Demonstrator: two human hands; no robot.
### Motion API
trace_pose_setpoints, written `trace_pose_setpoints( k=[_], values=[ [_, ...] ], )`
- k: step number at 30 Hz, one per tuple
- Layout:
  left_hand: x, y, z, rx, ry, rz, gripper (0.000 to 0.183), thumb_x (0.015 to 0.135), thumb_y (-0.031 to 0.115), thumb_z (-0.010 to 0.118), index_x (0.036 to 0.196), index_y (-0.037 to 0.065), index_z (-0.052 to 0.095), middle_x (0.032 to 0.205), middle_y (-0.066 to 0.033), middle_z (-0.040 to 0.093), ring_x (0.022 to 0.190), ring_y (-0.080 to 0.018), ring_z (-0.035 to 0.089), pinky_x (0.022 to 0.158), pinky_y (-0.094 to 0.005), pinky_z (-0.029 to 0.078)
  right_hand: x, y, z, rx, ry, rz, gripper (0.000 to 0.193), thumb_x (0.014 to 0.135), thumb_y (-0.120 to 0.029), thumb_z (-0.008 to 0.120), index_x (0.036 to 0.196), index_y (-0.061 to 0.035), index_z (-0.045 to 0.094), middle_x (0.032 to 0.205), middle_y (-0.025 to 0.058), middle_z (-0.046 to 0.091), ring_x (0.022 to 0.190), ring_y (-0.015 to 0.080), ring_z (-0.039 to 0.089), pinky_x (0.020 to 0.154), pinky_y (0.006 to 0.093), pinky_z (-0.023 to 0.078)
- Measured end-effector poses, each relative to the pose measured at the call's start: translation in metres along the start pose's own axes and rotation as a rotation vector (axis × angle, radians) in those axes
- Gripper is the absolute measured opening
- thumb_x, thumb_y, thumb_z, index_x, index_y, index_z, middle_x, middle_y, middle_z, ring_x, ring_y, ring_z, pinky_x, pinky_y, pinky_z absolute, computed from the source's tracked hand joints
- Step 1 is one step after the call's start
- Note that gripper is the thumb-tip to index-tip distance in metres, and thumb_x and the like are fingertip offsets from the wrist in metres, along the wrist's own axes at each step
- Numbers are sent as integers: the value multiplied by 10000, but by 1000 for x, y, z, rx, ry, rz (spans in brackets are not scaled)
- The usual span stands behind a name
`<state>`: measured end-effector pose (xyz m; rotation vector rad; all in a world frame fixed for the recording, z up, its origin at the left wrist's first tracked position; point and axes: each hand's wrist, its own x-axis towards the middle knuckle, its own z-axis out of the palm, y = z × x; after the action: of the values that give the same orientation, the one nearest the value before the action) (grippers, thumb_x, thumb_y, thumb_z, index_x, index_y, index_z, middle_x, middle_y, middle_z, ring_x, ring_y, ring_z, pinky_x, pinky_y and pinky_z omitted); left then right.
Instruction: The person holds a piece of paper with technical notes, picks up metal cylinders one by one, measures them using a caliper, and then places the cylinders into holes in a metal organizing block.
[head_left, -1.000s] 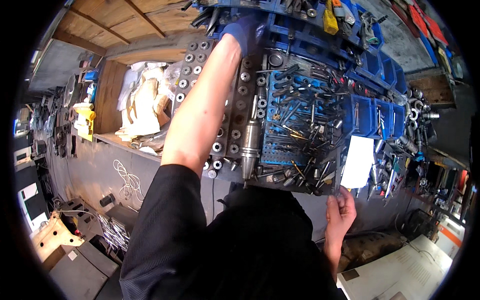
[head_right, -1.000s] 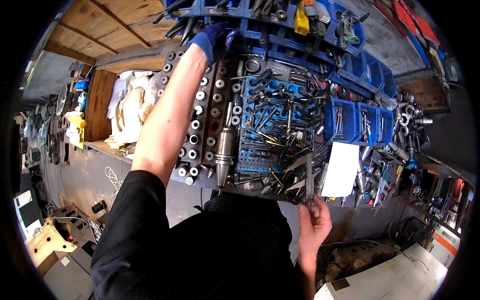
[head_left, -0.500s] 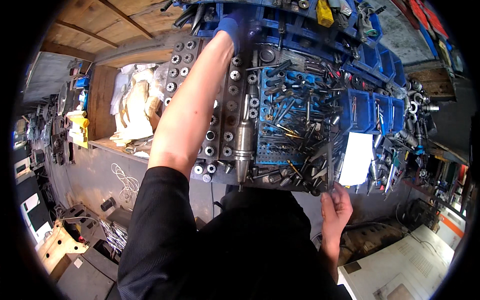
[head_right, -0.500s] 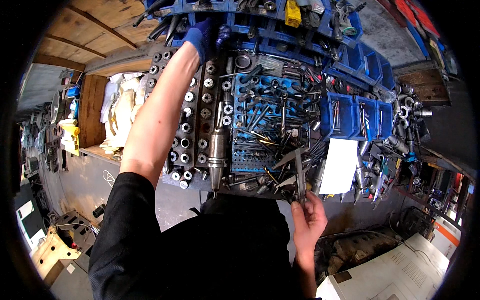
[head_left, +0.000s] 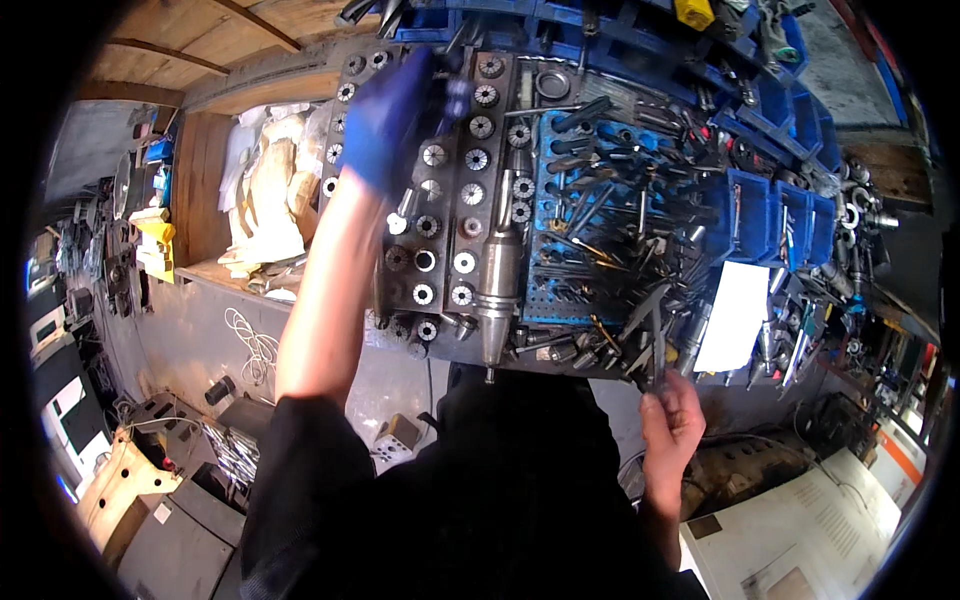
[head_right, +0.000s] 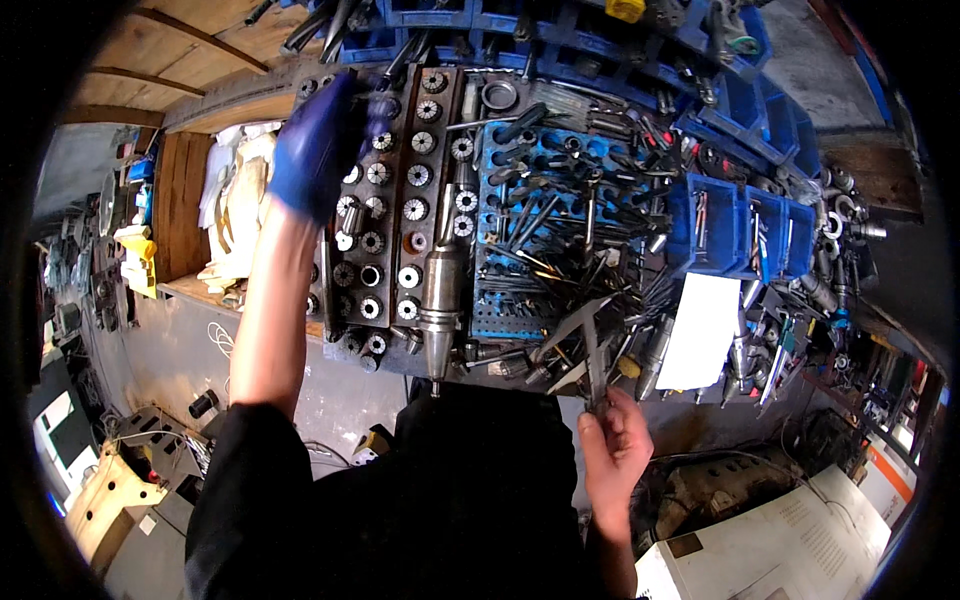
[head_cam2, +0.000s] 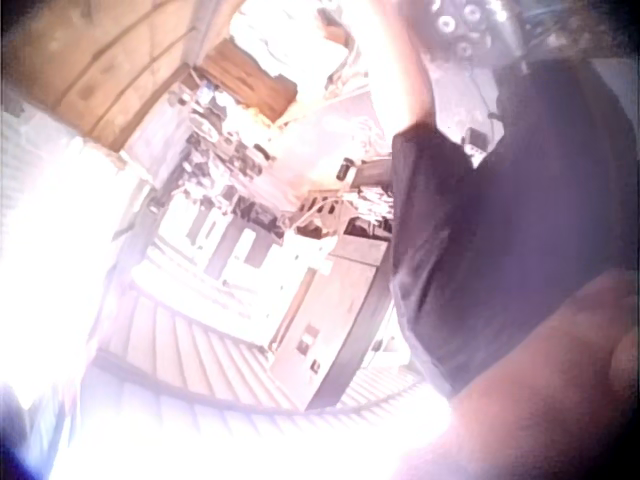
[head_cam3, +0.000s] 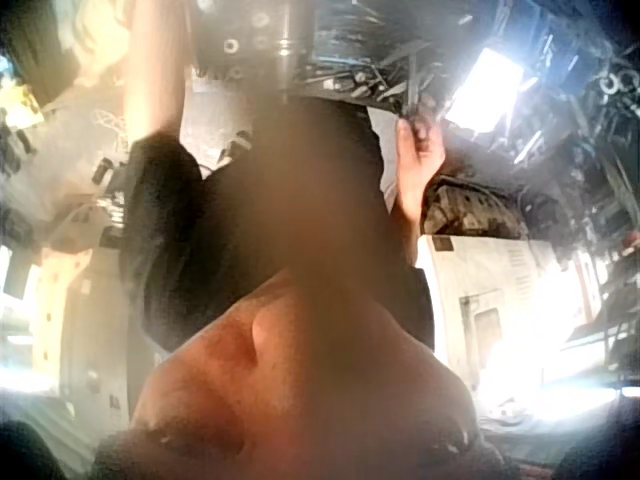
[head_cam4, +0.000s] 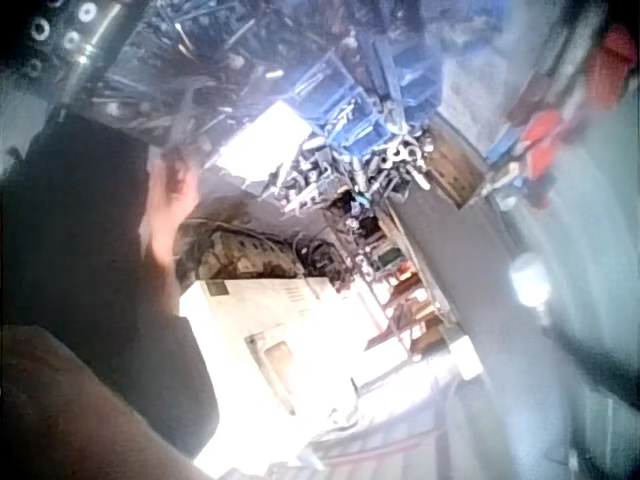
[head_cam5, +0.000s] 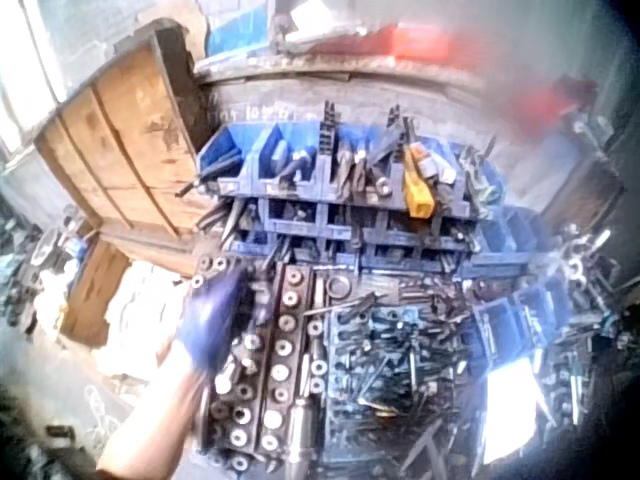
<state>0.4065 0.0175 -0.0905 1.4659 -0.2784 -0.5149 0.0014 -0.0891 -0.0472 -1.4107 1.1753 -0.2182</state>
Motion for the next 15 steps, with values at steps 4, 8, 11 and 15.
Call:
trace_pose_setpoints(
  k=[4, 8, 11, 15],
  values=[
    [-83, -20, -38, 191, 128, -107, 202, 985, 143, 581, 1115, 23, 677, 928, -46, 708, 794, -108, 646, 698, -248, 503, 1, 6, 18, -19, -142, 9, 390, 878, 53, 646, 1247, 68, 521, 903, 21, 611, 778, 46, 533, 677, 181, 408],
    [-144, -34, -47, 691, 116, 220, 247, 862, -10, 649, 1109, -25, 650, 1024, -152, 703, 940, -247, 694, 827, -331, 535, 0, 17, 32, -51, -277, 96, 464, 859, -10, 698, 1268, 69, 496, 972, 71, 630, 852, 88, 583, 754, 226, 466],
    [-150, -38, -52, 953, 5, 437, 369, 786, 26, 649, 1151, -16, 619, 1105, -186, 662, 1040, -386, 637, 921, -459, 496, -2, 19, 48, -7, -312, 135, 481, 844, -41, 721, 1260, 72, 507, 961, 90, 654, 829, 96, 611, 717, 225, 478],
    [-144, -62, -61, 1020, -115, 457, 409, 782, 151, 641, 1163, 1, 620, 1181, -188, 630, 1110, -425, 581, 976, -536, 432, -1, 31, 55, 13, -388, 208, 475, 829, -50, 736, 1240, 73, 532, 943, 92, 671, 787, 89, 623, 673, 215, 479]
  ],
)
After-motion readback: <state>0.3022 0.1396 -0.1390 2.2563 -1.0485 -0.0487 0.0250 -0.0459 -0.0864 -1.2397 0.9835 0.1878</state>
